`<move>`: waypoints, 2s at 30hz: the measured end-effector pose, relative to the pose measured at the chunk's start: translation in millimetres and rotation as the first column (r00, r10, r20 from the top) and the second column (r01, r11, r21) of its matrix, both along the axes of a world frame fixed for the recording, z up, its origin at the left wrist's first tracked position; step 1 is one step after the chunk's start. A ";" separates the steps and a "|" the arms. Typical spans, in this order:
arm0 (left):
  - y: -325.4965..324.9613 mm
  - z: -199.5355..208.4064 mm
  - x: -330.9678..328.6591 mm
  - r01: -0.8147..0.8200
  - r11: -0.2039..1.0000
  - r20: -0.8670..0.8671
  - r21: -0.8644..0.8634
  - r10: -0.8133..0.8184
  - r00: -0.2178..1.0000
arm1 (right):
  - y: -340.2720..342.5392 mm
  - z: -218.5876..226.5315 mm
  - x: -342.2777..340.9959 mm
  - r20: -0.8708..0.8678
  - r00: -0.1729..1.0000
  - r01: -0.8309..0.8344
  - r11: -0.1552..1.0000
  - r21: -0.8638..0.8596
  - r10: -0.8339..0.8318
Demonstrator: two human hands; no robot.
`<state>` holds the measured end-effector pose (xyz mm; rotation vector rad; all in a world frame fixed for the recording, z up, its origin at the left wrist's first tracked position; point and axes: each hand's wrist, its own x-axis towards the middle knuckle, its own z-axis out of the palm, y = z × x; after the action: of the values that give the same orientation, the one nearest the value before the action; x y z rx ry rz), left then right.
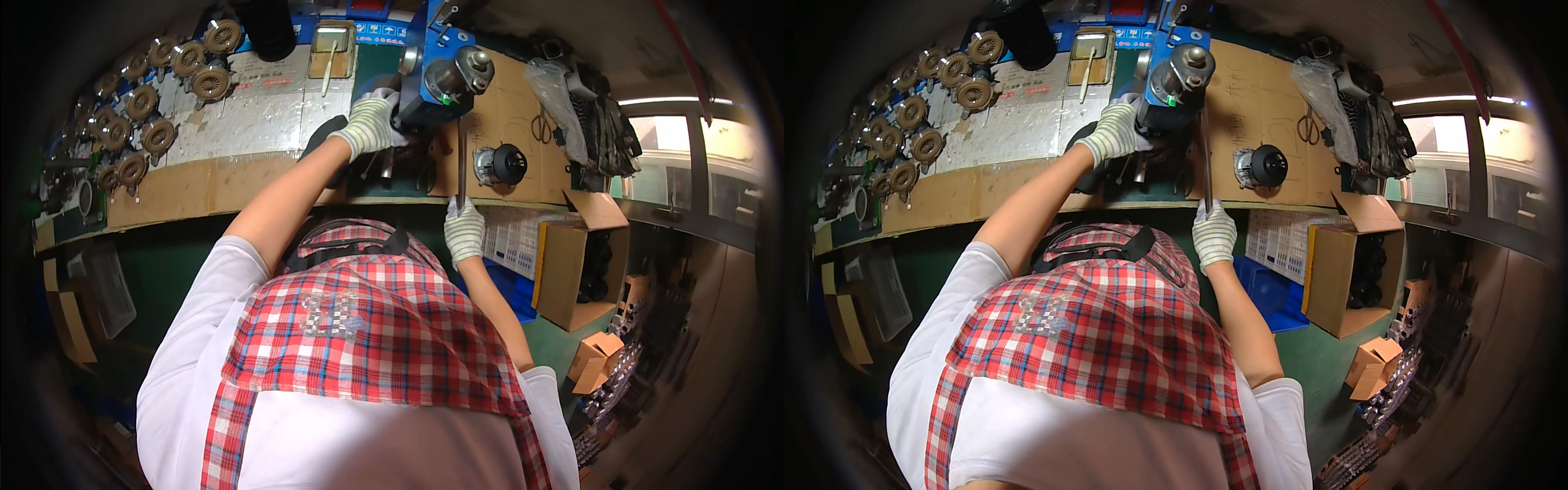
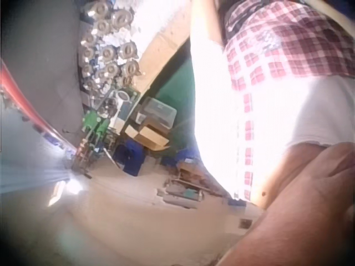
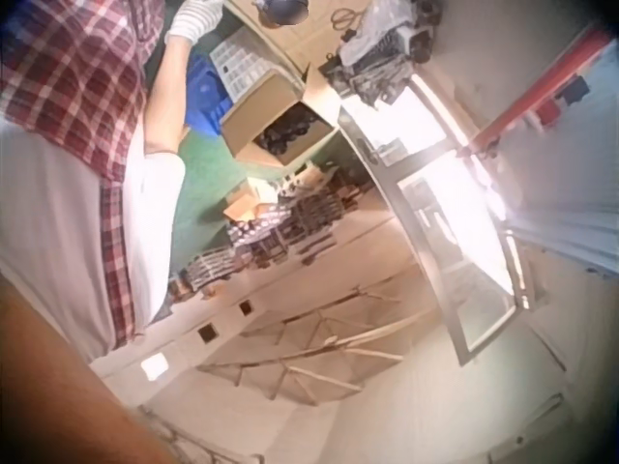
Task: The person assembles mechanical components at a workbench using a blue press machine and a black cloth. They repeatedly place parts into the press, operate the lever, remove the assembled units, wipe them with the cloth, and set them aside. The person also moves finished units to a nearby table.
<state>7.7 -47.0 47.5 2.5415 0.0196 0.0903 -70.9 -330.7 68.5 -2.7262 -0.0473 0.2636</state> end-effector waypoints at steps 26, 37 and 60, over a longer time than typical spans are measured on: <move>-2.8 -59.3 -9.3 -0.409 0.637 -0.379 -0.653 0.193 0.905 | -20.3 -16.3 11.5 -0.178 0.966 -0.136 0.957 0.257 0.185; 5.7 19.0 -64.1 -0.618 0.268 -0.634 -0.739 0.030 0.773 | -35.5 155.1 -5.2 -0.545 0.678 0.461 0.293 0.838 0.493; 229.1 162.7 -185.4 -0.098 0.527 -0.147 -0.844 -0.052 0.988 | 279.5 102.0 -33.2 0.730 0.598 -0.774 0.475 0.419 0.331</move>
<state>-177.7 182.1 210.3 1.5263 0.1292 -0.0970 -104.1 -51.3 170.5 -1.7770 -1.0674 -0.3506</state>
